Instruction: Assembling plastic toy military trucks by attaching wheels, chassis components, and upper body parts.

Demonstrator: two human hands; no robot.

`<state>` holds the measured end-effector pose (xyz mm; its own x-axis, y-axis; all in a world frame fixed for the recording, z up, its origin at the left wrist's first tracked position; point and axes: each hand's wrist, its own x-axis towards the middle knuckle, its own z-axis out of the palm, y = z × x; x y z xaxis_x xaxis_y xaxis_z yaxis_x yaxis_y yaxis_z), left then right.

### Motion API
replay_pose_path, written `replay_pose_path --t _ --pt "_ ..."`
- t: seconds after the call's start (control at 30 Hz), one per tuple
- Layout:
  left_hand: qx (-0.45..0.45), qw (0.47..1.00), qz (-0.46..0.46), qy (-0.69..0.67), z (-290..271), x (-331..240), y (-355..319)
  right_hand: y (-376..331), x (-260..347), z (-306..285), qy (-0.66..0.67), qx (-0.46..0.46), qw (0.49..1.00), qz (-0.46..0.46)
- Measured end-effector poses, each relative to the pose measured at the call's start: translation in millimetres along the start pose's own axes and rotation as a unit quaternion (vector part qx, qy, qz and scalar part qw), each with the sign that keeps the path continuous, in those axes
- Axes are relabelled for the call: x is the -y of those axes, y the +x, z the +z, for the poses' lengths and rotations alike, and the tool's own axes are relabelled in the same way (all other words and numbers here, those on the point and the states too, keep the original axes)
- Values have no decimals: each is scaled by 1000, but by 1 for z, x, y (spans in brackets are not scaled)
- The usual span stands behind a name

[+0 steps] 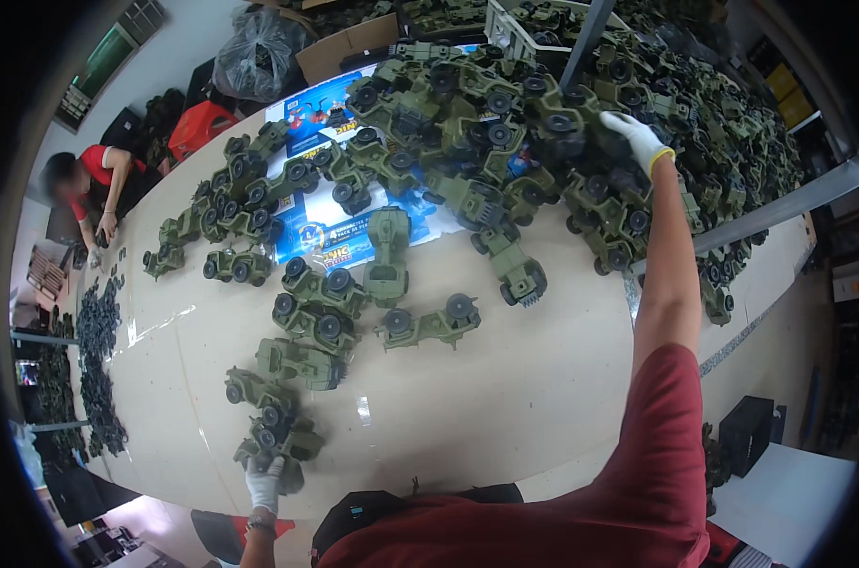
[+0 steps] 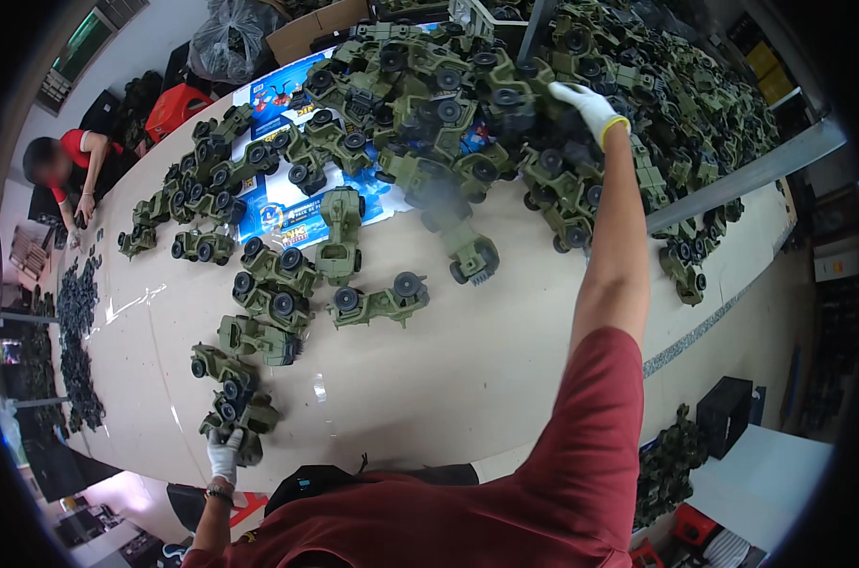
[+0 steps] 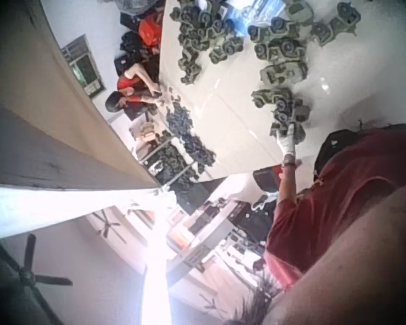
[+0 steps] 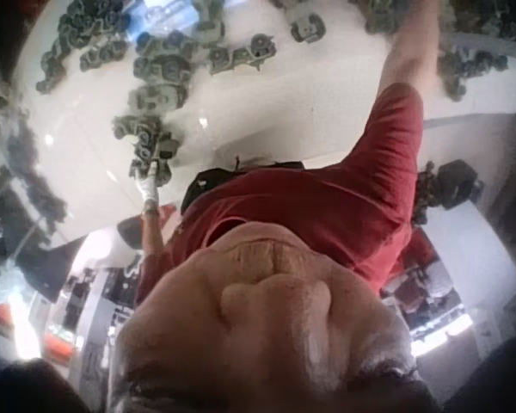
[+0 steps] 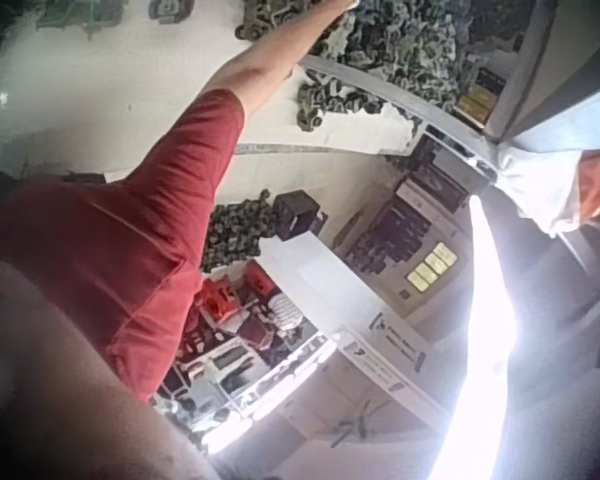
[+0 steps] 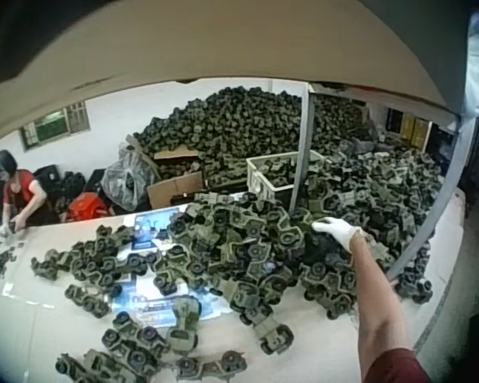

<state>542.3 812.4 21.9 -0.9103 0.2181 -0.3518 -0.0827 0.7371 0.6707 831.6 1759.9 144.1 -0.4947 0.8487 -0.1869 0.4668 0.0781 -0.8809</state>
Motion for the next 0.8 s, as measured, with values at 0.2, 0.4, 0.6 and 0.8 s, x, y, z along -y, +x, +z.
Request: replay_pose_path --t 0.2,0.4,0.6,0.8 --pt "-120 940 120 298 43 -109 -8 -102 14 119 -90 -18 985 -143" --pt "-114 867 440 202 125 -239 0 -223 -5 237 -123 81 953 -264" --pt "-95 786 602 99 219 -417 18 -279 24 232 -111 75 930 -342" --pt "-104 724 651 202 296 -526 66 -197 -61 90 -29 -303 937 -173"
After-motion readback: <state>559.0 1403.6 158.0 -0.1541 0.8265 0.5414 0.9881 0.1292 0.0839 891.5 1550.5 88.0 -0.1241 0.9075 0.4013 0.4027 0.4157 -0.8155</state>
